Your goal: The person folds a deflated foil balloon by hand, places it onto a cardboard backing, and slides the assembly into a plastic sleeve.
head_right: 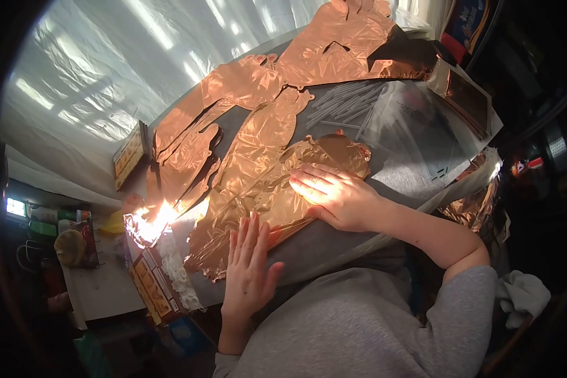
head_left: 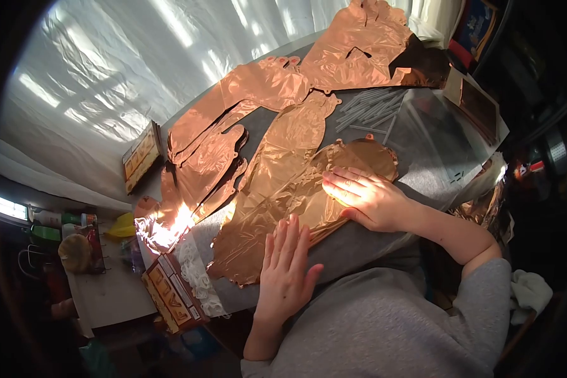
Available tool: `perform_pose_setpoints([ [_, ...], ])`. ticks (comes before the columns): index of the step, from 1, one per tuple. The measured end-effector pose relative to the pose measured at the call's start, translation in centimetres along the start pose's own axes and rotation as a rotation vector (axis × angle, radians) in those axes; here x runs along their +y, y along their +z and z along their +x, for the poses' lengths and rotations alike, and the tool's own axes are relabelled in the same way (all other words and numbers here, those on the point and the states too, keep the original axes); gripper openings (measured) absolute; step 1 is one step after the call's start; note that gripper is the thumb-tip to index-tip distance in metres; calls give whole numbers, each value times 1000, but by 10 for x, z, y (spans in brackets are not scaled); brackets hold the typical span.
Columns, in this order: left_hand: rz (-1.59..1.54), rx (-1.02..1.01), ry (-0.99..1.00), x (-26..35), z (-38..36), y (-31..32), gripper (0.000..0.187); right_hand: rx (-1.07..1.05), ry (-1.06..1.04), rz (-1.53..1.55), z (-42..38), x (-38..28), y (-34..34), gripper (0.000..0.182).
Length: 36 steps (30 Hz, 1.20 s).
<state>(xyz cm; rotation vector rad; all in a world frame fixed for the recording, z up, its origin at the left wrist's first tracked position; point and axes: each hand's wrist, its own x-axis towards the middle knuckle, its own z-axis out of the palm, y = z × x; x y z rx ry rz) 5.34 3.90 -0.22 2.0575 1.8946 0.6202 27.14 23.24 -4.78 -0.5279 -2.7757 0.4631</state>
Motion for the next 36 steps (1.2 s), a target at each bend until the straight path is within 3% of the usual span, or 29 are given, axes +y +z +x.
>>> perform_pose_setpoints([
  [7,194,-141,-73,-11,6,26,74,1,-9,-22,-1,0,1,63],
  [15,248,-114,-68,-11,4,32,77,12,0,-83,-1,-8,-2,66],
  [18,257,-102,-59,-11,5,32,78,47,-71,-270,-4,-29,-4,70],
  [20,252,-109,-64,-12,4,32,78,-55,-157,-85,-12,-50,6,75],
  [24,262,-117,-54,-13,4,32,79,-57,-171,8,-19,-57,19,79],
  [32,267,-131,-65,-11,4,30,82,1,147,-206,-40,1,-18,72],
  [36,289,-131,-79,-11,5,31,81,18,165,-319,-43,16,-29,73],
])
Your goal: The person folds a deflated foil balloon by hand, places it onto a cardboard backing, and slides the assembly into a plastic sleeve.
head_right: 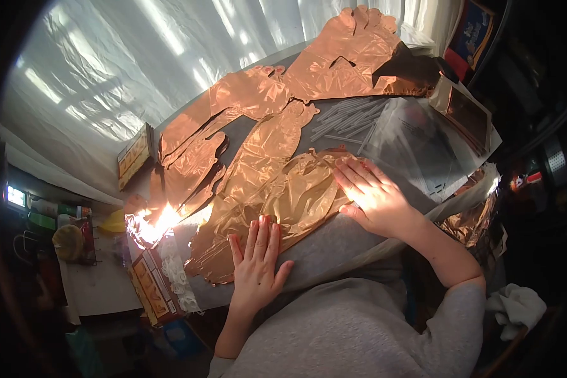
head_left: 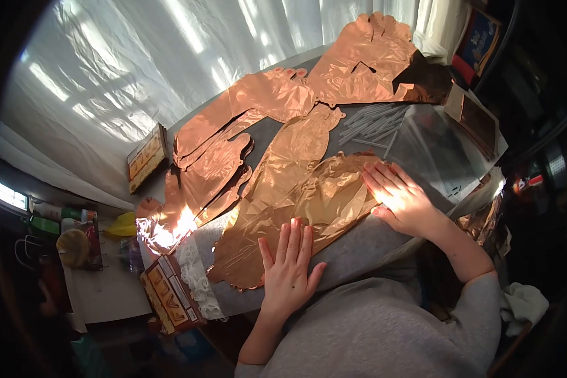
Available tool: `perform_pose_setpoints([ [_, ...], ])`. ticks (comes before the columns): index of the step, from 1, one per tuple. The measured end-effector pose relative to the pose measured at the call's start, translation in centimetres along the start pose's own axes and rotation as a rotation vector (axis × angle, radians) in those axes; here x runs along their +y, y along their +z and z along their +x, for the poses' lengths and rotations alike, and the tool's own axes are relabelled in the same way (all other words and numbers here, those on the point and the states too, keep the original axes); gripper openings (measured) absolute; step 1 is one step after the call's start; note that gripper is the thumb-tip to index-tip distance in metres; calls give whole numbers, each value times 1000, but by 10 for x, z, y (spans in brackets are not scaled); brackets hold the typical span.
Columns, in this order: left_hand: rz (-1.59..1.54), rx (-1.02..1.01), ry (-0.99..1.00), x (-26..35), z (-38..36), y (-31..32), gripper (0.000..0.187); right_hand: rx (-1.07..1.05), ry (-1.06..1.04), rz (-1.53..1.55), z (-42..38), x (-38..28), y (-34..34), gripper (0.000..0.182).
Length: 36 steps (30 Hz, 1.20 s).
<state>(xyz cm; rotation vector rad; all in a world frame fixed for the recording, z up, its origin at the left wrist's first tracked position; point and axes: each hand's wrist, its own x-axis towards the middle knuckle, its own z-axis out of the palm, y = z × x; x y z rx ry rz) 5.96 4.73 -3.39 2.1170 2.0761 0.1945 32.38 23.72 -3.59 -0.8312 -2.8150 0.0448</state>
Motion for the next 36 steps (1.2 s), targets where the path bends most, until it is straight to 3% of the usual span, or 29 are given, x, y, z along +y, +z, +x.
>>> perform_pose_setpoints([
  [2,0,-2,-5,-1,-2,2,81,-13,4,-11,21,3,-8,73],
  [4,-1,11,0,-1,-2,3,80,108,-92,-23,57,6,-17,71],
  [7,22,6,-7,1,-2,0,79,99,-335,94,132,17,-8,54],
  [10,5,31,-7,1,-3,0,79,187,-383,147,208,29,23,48],
  [12,12,49,-19,0,-2,3,79,-147,-283,178,241,32,20,46],
  [16,18,57,-8,-2,-4,3,78,-277,-309,121,277,38,17,46],
  [18,12,61,-7,0,-4,4,78,-443,-188,329,288,39,18,39],
  [20,12,63,-2,-1,-4,4,78,-459,-198,263,294,36,24,29],
  [22,12,72,0,-1,-4,5,78,-473,-195,199,286,30,12,20],
  [24,6,74,0,-1,-4,6,77,-144,-374,156,259,17,-10,9],
  [28,13,68,-9,0,-3,3,78,160,-536,80,213,6,-17,18],
  [29,18,65,-8,0,-3,2,79,37,-494,67,197,2,-23,26],
  [32,19,59,-10,0,-3,4,80,-30,-459,222,149,1,-4,34],
  [34,17,52,-4,0,-3,4,80,44,-498,304,119,-2,0,46],
  [35,14,55,-10,0,-2,3,79,-102,-430,337,107,-1,5,52],
  [36,18,52,-5,0,-2,3,79,-74,-340,550,97,-9,-3,55],
])
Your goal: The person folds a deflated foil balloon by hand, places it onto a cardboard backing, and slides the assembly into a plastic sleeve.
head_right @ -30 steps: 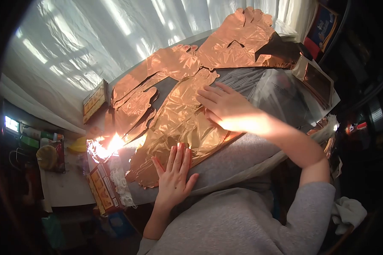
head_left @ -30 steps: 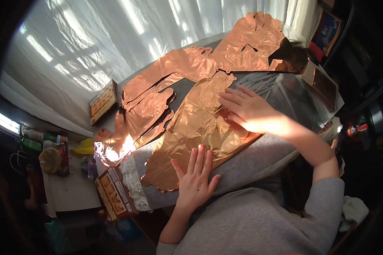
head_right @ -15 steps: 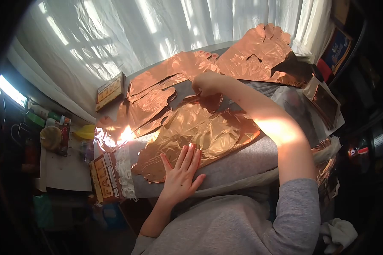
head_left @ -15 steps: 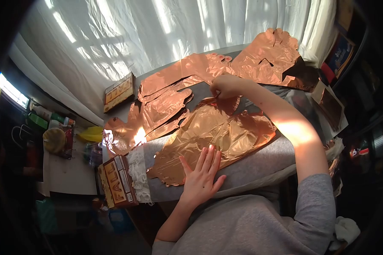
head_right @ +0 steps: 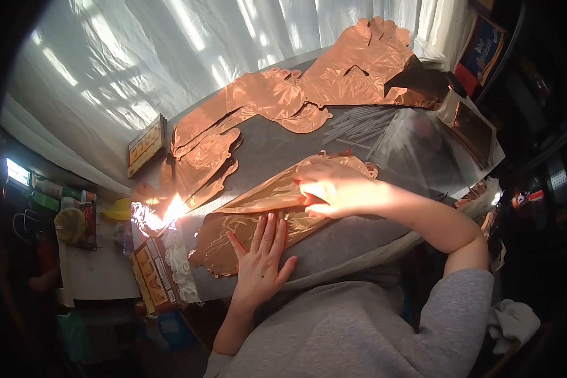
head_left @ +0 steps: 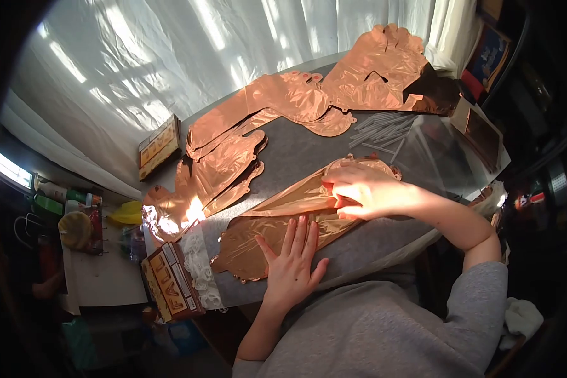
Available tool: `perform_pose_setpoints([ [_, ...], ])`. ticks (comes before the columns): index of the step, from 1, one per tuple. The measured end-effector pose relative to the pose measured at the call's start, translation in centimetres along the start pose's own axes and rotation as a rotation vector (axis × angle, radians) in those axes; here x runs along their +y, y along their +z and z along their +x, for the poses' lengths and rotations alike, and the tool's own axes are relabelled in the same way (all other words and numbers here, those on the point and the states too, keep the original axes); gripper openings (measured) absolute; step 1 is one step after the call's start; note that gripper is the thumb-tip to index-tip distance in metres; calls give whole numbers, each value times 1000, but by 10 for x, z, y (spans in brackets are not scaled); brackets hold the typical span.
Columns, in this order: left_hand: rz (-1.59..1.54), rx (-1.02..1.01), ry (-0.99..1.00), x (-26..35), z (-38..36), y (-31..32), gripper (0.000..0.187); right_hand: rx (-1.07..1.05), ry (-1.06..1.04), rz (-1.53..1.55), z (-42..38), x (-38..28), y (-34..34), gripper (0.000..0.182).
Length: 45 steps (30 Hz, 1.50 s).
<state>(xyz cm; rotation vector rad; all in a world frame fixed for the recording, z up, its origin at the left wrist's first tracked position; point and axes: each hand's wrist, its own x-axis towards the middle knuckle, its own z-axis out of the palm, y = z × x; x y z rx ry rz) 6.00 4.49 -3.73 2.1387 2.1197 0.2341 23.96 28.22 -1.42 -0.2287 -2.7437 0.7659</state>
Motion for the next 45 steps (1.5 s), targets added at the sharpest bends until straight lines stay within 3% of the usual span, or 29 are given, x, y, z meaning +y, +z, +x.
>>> perform_pose_setpoints([
  [8,9,-16,6,2,0,-2,79,189,29,-37,-19,5,38,51],
  [10,13,-30,3,3,1,-3,79,160,95,27,-19,1,34,52],
  [12,19,-48,-2,2,0,-3,79,198,-60,-239,-20,3,38,55],
  [15,23,-50,-3,2,2,-2,79,111,-55,-260,-27,9,45,59],
  [24,-142,-62,-43,-5,-2,-4,70,110,-27,-107,-33,7,41,53],
  [27,-592,112,-31,-12,-4,-10,67,121,-27,-119,-34,8,40,52],
  [30,-1365,507,-338,-23,-26,14,66,135,-30,-112,-33,7,42,52],
  [31,-1364,512,-329,-31,-28,12,66,140,-29,-108,-33,8,40,53],
  [33,-716,460,-127,-52,-34,4,68,147,-29,-113,-34,7,41,53],
  [34,-715,460,-122,-43,-23,-9,68,149,-31,-117,-33,8,41,53],
  [36,-335,293,-134,-23,3,-33,71,153,-34,-130,-33,9,44,53],
  [40,114,91,-132,-43,14,-14,74,145,-40,-112,-33,10,43,54],
  [45,41,45,-153,-50,13,-2,72,162,-64,-146,-33,12,44,55],
])
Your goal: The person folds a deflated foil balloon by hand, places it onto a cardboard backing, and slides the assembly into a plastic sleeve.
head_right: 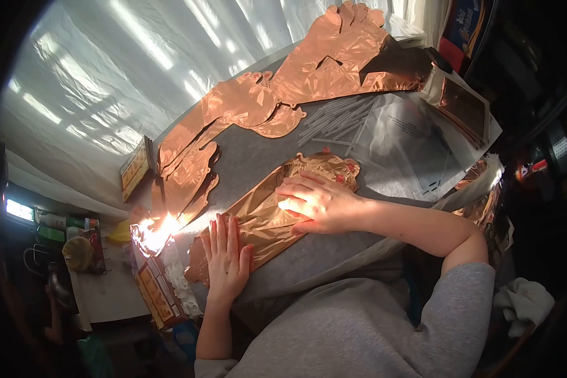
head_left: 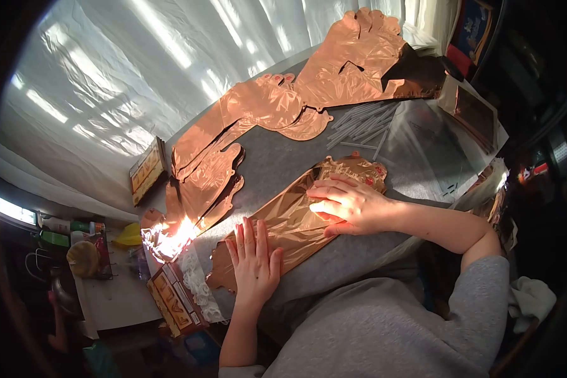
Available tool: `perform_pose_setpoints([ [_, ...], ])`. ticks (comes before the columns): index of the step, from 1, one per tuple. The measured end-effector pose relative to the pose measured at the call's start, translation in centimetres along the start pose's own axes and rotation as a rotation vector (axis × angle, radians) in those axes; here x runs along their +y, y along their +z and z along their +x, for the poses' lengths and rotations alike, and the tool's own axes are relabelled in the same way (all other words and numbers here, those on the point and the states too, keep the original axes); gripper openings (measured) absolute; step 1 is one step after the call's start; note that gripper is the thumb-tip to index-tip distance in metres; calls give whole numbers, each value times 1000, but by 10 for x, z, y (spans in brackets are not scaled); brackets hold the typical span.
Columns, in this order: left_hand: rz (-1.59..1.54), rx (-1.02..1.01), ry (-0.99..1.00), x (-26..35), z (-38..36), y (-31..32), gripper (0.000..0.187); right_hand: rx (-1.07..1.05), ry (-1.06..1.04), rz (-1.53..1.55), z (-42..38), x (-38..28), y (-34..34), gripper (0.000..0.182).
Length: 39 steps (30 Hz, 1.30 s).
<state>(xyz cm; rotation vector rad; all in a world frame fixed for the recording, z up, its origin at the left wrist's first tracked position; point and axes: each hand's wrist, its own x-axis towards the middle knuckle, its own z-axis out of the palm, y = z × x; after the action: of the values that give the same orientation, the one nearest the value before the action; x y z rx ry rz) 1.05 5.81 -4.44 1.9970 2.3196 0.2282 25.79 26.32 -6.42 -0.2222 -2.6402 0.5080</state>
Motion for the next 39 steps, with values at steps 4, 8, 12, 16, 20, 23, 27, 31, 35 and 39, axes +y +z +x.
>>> perform_pose_setpoints([
  [4,-18,17,-8,1,-2,2,70,-125,71,-4,10,-13,-19,59],
  [8,-29,28,2,-1,-3,3,70,-126,28,-64,47,-29,0,65],
  [12,-74,45,19,-4,-4,6,71,-102,-64,-61,77,-46,53,78],
  [16,-91,74,52,-7,-2,6,71,-194,2,-40,80,-51,65,83],
  [20,-96,86,54,-3,-2,4,70,-179,52,-87,63,-39,56,88],
  [23,-85,80,47,-2,-2,2,70,-256,165,-117,45,-23,36,90],
  [27,-85,92,45,-2,-1,2,70,-205,256,-211,17,3,16,91],
  [31,-78,86,46,-2,-2,3,70,-188,339,-316,13,4,10,90],
  [35,-63,72,49,-1,-2,2,69,-127,286,-234,42,-25,20,89],
  [39,-49,78,53,-3,-2,3,70,-211,123,-180,58,-41,47,90],
])
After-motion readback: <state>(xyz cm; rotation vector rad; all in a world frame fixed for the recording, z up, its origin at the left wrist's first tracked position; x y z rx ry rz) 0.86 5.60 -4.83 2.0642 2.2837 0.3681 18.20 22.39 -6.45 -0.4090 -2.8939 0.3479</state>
